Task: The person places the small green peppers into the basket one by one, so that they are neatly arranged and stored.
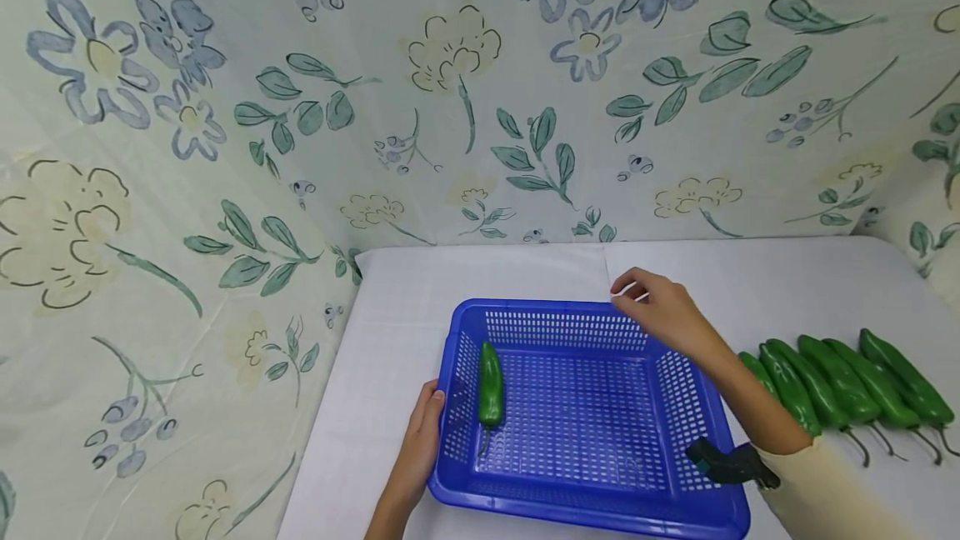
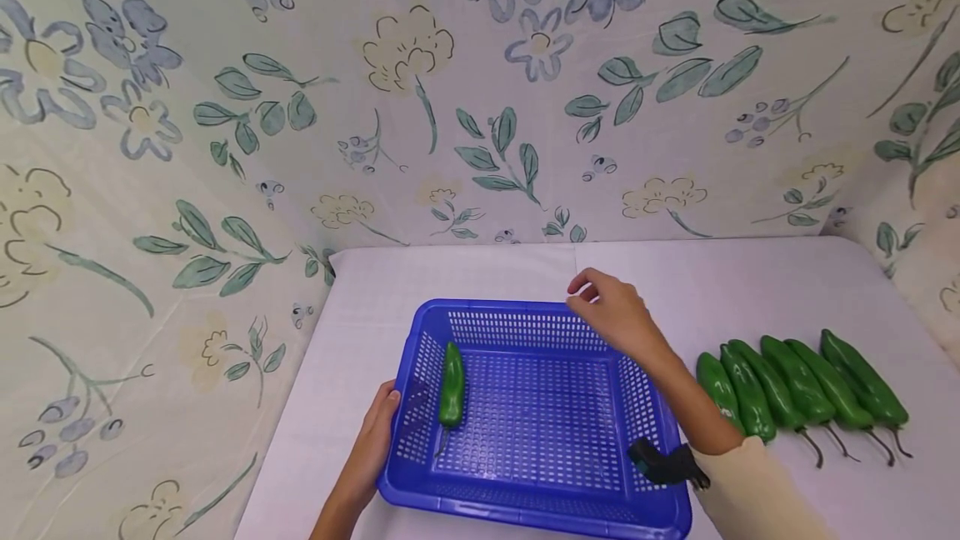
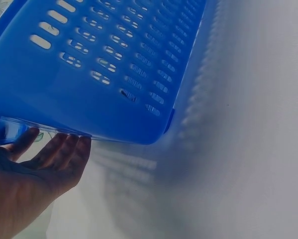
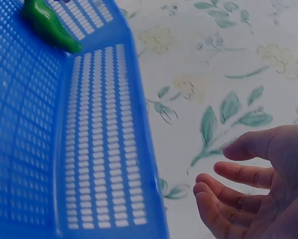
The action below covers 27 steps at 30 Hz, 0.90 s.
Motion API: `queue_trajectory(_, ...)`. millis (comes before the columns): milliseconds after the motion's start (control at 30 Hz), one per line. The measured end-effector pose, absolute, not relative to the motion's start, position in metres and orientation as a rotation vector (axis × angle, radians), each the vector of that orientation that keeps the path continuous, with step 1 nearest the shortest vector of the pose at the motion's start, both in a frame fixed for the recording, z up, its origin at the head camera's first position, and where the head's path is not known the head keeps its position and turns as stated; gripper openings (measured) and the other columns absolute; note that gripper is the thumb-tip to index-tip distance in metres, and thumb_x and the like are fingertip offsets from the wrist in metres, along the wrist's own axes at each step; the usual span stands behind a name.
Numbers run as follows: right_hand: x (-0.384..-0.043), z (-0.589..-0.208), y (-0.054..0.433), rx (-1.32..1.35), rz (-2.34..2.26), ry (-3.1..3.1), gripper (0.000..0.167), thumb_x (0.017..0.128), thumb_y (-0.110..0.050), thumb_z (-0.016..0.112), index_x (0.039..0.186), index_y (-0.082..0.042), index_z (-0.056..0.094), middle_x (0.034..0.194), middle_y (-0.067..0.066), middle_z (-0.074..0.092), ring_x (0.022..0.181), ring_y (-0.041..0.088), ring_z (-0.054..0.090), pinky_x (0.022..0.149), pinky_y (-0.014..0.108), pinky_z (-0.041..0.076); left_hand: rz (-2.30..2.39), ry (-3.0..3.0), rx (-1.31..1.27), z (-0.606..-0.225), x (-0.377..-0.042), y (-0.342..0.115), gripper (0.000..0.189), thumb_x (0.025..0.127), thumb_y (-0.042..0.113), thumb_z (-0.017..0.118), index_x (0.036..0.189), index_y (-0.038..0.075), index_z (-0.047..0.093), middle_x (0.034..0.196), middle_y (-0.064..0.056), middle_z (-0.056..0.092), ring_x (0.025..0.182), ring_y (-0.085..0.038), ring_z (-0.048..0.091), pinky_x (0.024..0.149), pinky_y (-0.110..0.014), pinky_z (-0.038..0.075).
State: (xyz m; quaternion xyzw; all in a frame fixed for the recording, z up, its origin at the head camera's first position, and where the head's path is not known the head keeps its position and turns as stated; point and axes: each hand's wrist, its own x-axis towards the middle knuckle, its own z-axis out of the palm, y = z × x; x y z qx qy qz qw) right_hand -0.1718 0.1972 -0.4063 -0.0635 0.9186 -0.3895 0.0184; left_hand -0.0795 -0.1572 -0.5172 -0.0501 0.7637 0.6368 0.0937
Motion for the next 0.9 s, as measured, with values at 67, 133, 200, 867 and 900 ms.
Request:
queue_trajectory(67,-0.17,-0.402,0.212,-0.177,-1.21,2.874,0.027,0.1,-0.019,0.058,0.118,0.002,0.059,0.107,0.026,0.064,0.092,0.038,0.065,0.065,0.04,0.057,1.888,2.263,-0.155,-0.518,-0.08,-0.157,0.045,0.11,0.037,0.028,0.14,0.008,0.042,0.135,-0.012,0.051,0.13,-0.03,0.044,0.109,-0.06,0.028)
queue_trajectory(133,-0.169,-0.4,0.227,-0.164,-1.206,2.902,0.029,0.101,-0.02,0.057,0.119,0.003,0.058,0.108,0.028,0.064,0.092,0.04,0.065,0.063,0.038,0.057,1.888,2.256,-0.167,-0.518,-0.08,-0.157,0.045,0.11,0.038,0.028,0.141,0.008,0.042,0.134,-0.012,0.052,0.128,-0.029,0.045,0.109,-0.059,0.028)
queue_trajectory(200,-0.168,-0.4,0.239,-0.142,-1.194,2.929,0.031,0.101,-0.019,0.057,0.12,0.005,0.057,0.108,0.03,0.064,0.092,0.041,0.064,0.063,0.04,0.057,1.886,2.251,-0.179,-0.518,-0.08,-0.156,0.046,0.11,0.04,0.028,0.141,0.009,0.042,0.134,-0.011,0.052,0.129,-0.029,0.045,0.109,-0.058,0.028)
queue_trajectory(867,-0.154,-0.447,0.349,0.04,-0.947,2.752,0.039,0.099,-0.014,0.057,0.122,0.015,0.045,0.102,0.039,0.058,0.081,0.041,0.064,0.065,0.048,0.057,1.859,2.259,-0.192,-0.517,-0.075,-0.154,0.046,0.11,0.041,0.027,0.142,0.012,0.041,0.13,-0.009,0.053,0.121,-0.024,0.047,0.104,-0.05,0.033)
queue_trajectory(900,-0.154,-0.451,0.353,0.065,-0.931,2.748,0.037,0.098,-0.013,0.058,0.121,0.014,0.046,0.1,0.036,0.059,0.078,0.037,0.065,0.064,0.047,0.057,1.858,2.261,-0.193,-0.517,-0.075,-0.154,0.045,0.11,0.041,0.027,0.141,0.012,0.041,0.13,-0.009,0.053,0.121,-0.024,0.047,0.104,-0.05,0.033)
